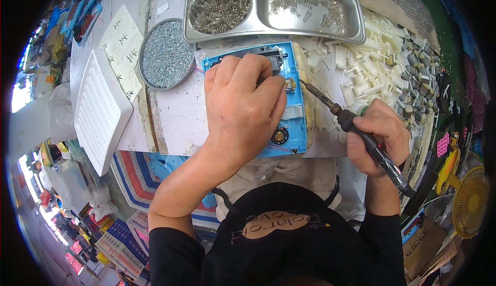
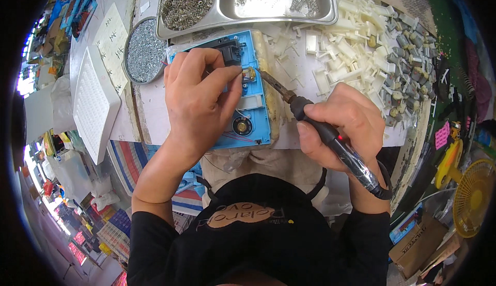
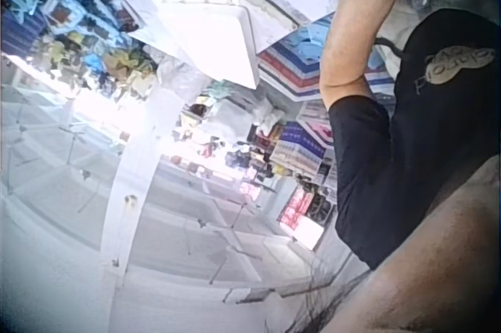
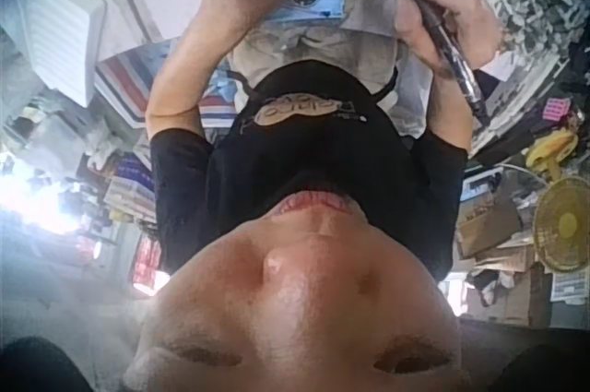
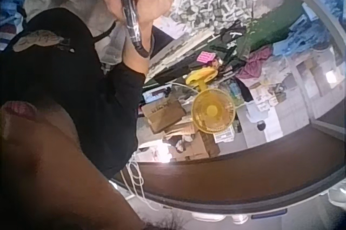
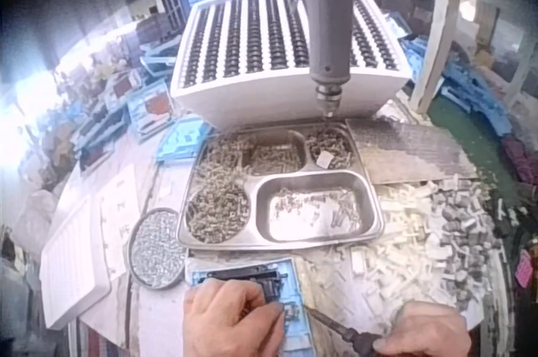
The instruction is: Assembling a blue electronic device, including soldering wires to a circuit board and speaker, and driving screws into the plastic casing.
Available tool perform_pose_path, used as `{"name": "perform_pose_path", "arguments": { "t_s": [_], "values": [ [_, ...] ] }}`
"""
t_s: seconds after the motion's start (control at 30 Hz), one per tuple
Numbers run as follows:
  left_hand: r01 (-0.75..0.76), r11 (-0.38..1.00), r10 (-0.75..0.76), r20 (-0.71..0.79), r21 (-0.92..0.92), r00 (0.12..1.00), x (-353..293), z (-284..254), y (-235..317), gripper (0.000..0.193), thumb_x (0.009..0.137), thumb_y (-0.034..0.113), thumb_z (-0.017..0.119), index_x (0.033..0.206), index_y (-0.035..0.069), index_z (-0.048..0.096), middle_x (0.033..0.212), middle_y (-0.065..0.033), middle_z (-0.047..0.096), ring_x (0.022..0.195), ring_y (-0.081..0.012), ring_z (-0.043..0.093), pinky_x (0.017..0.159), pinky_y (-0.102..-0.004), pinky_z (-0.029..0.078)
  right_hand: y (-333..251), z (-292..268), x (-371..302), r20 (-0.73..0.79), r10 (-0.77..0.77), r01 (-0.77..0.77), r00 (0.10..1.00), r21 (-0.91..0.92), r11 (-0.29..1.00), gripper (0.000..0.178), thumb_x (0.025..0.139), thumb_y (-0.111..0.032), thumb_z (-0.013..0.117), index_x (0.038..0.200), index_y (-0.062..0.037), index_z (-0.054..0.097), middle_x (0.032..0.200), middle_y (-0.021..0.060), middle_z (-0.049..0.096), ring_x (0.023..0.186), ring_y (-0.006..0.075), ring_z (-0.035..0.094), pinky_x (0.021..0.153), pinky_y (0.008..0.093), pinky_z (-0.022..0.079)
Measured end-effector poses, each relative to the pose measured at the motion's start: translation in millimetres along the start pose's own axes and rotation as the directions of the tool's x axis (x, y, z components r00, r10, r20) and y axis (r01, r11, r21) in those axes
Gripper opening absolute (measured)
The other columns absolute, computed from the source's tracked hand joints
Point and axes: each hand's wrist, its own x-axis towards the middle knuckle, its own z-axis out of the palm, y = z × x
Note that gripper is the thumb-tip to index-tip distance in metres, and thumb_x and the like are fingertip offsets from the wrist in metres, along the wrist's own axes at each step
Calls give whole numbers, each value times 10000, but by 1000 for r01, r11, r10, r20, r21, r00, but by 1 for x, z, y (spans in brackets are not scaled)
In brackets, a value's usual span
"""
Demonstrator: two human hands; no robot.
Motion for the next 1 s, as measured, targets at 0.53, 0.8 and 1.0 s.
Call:
{"name": "perform_pose_path", "arguments": {
  "t_s": [0.53, 0.8, 1.0],
  "values": [
    [-11, 999, 11, 9, 40, 1000, 4, 0, 2, 109, 707, 94, 738, 706, 92, 629, 891, -23, 555, 848, -237, 531, 826, -412, 386, -3, 6, 4, 70, 16, -14, 997, -39, 999, 246, 818, -70, 756, 1021, -26, 624, 682, 71, 572, 566, 192, 527, 517, 297, 392],
    [-10, 999, 10, -6, 44, 1000, 5, 1, 2, 110, 704, 94, 735, 701, 90, 625, 891, -22, 559, 849, -234, 533, 840, -412, 383, -2, 8, 7, 68, -44, 47, 997, -52, 998, 309, 719, -13, 811, 985, -49, 659, 655, 46, 598, 521, 205, 524, 480, 300, 400],
    [-3, 999, 3, -6, 43, 1000, 4, 0, 3, 113, 696, 92, 735, 691, 94, 623, 889, -20, 561, 846, -232, 534, 847, -410, 379, -4, 7, 8, 76, -54, 59, 996, -60, 996, 299, 726, -11, 814, 979, -43, 657, 653, 46, 593, 521, 206, 519, 486, 298, 394]
  ]
}}
